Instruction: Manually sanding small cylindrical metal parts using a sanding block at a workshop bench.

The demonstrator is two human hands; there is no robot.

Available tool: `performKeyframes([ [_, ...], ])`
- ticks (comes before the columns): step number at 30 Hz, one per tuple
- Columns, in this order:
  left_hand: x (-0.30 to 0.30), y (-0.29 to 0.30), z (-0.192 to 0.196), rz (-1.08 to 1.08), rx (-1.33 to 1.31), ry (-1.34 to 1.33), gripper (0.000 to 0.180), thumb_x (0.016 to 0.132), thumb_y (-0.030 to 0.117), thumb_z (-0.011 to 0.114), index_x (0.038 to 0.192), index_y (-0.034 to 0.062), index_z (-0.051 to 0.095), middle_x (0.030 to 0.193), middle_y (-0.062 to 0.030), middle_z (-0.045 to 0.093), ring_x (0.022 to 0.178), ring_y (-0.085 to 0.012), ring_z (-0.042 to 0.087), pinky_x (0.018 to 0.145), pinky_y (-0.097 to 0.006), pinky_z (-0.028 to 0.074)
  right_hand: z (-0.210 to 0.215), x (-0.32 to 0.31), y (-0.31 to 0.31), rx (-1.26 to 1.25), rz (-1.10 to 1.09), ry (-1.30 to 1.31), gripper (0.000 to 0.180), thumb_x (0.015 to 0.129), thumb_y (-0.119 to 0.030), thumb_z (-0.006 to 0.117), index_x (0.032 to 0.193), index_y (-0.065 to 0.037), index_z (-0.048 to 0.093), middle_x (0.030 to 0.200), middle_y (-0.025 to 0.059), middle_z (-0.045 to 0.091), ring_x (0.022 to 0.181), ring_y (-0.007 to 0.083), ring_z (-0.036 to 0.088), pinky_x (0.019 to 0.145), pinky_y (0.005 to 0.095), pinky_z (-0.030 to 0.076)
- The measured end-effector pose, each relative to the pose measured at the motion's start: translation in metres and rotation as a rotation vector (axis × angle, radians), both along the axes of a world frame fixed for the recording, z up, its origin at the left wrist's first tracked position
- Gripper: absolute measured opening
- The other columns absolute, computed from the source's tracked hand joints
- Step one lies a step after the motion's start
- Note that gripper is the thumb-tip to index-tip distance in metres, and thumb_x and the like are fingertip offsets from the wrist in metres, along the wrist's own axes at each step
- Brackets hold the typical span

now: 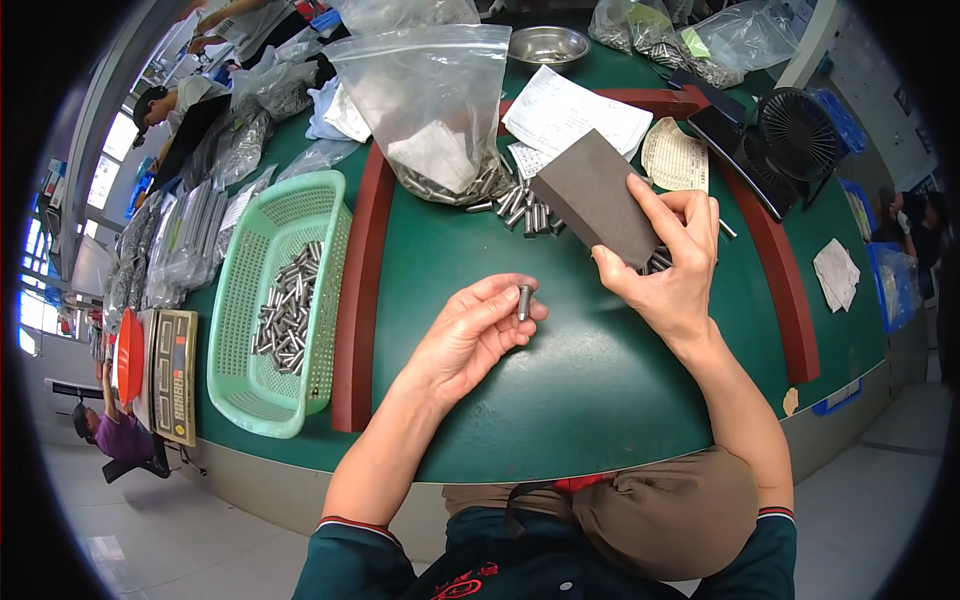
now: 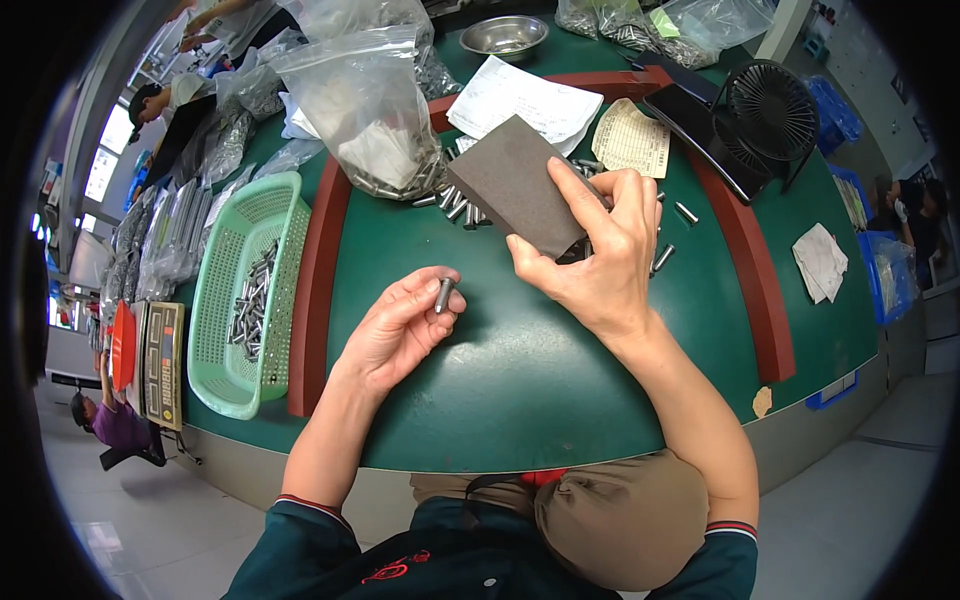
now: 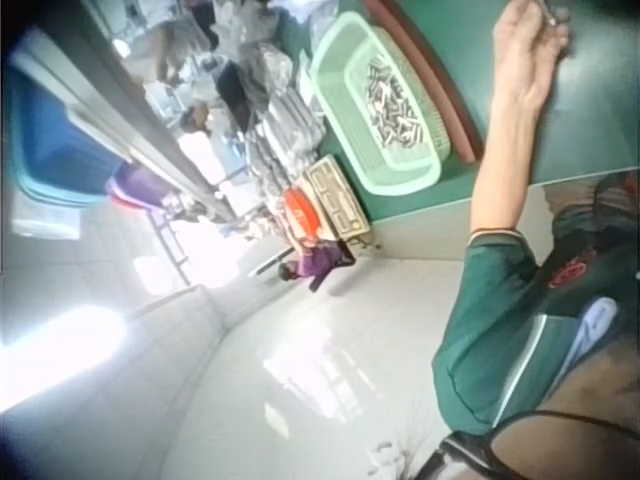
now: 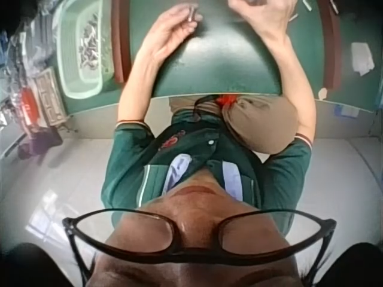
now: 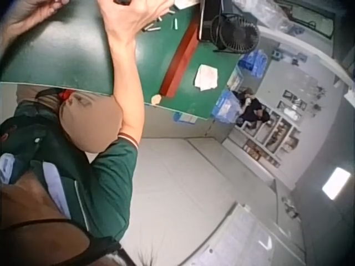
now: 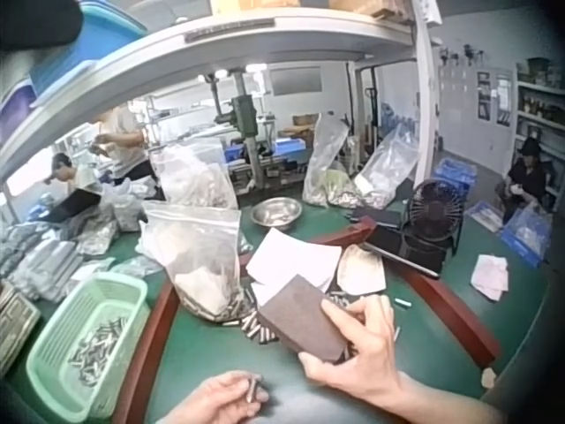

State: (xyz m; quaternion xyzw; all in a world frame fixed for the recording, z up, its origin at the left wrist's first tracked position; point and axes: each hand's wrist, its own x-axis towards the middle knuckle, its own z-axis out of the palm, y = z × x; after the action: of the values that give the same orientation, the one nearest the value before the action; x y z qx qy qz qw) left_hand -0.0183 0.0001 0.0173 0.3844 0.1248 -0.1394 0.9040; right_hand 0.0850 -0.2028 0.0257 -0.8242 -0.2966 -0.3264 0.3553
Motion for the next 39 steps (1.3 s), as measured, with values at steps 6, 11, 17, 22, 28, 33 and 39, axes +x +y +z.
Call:
performKeyframes([
  [6,0.0,0.001,-0.002,0.027,-0.013,-0.005,0.023,0.09,0.011,0.062,0.11,0.0003,0.057,0.096,-0.0134,0.063,0.07,-0.0133,0.06,0.066,-0.023,0.054,0.001,0.003,-0.003,-0.003,-0.002,-0.013,0.063,0.053,-0.016,0.076,0.114,-0.003,0.066,0.087,0.0073,0.053,0.082,0.0215,0.048,0.077,0.0336,0.04],
  [11,-0.002,0.001,-0.003,0.052,0.049,-0.029,0.024,0.09,0.012,0.064,0.11,0.0004,0.058,0.096,-0.0109,0.062,0.084,-0.02,0.066,0.077,-0.028,0.056,0.001,0.004,-0.003,-0.003,-0.009,-0.019,0.063,0.053,-0.016,0.076,0.114,-0.003,0.066,0.088,0.0073,0.054,0.082,0.0214,0.048,0.078,0.0337,0.04],
  [17,0.0,0.007,-0.008,0.059,-0.099,-0.001,0.026,0.092,0.013,0.061,0.112,-0.0026,0.056,0.097,-0.014,0.065,0.089,-0.0218,0.067,0.078,-0.029,0.058,-0.001,0.008,-0.005,0.05,-0.016,-0.014,0.063,0.051,-0.025,0.08,0.109,-0.003,0.068,0.085,0.0077,0.049,0.082,0.0234,0.046,0.076,0.0361,0.039],
  [22,0.0,0.008,-0.007,0.086,-0.088,0.024,0.028,0.093,0.012,0.057,0.116,-0.0047,0.055,0.098,-0.0157,0.066,0.088,-0.0214,0.067,0.078,-0.029,0.058,-0.001,0.008,-0.005,0.05,-0.024,-0.009,0.062,0.052,-0.025,0.08,0.108,-0.002,0.068,0.085,0.0077,0.049,0.082,0.0232,0.046,0.076,0.0358,0.039],
  [28,0.001,0.005,-0.005,0.104,0.009,0.018,0.03,0.094,0.012,0.056,0.118,-0.0058,0.054,0.098,-0.0157,0.066,0.089,-0.0209,0.067,0.08,-0.028,0.057,-0.002,0.01,-0.005,0.056,-0.02,-0.01,0.062,0.052,-0.024,0.08,0.108,-0.002,0.068,0.085,0.0079,0.05,0.082,0.0233,0.046,0.076,0.0356,0.04],
  [33,0.001,0.006,-0.005,0.1,0.029,0.017,0.03,0.094,0.012,0.055,0.119,-0.0056,0.053,0.099,-0.0161,0.066,0.089,-0.0209,0.067,0.08,-0.028,0.057,0.001,0.008,-0.006,0.037,-0.023,-0.004,0.061,0.054,-0.02,0.078,0.112,-0.003,0.067,0.087,0.0073,0.051,0.082,0.0218,0.047,0.076,0.0341,0.041],
  [39,0.001,0.03,0.001,0.347,-0.215,-0.189,0.029,0.095,0.012,0.055,0.119,-0.0041,0.053,0.108,-0.0153,0.064,0.096,-0.0219,0.065,0.085,-0.029,0.056,0.009,0.018,-0.022,0.119,-0.094,-0.001,0.058,0.058,-0.022,0.079,0.111,-0.001,0.067,0.088,0.0066,0.051,0.083,0.0215,0.047,0.078,0.0352,0.042],
])
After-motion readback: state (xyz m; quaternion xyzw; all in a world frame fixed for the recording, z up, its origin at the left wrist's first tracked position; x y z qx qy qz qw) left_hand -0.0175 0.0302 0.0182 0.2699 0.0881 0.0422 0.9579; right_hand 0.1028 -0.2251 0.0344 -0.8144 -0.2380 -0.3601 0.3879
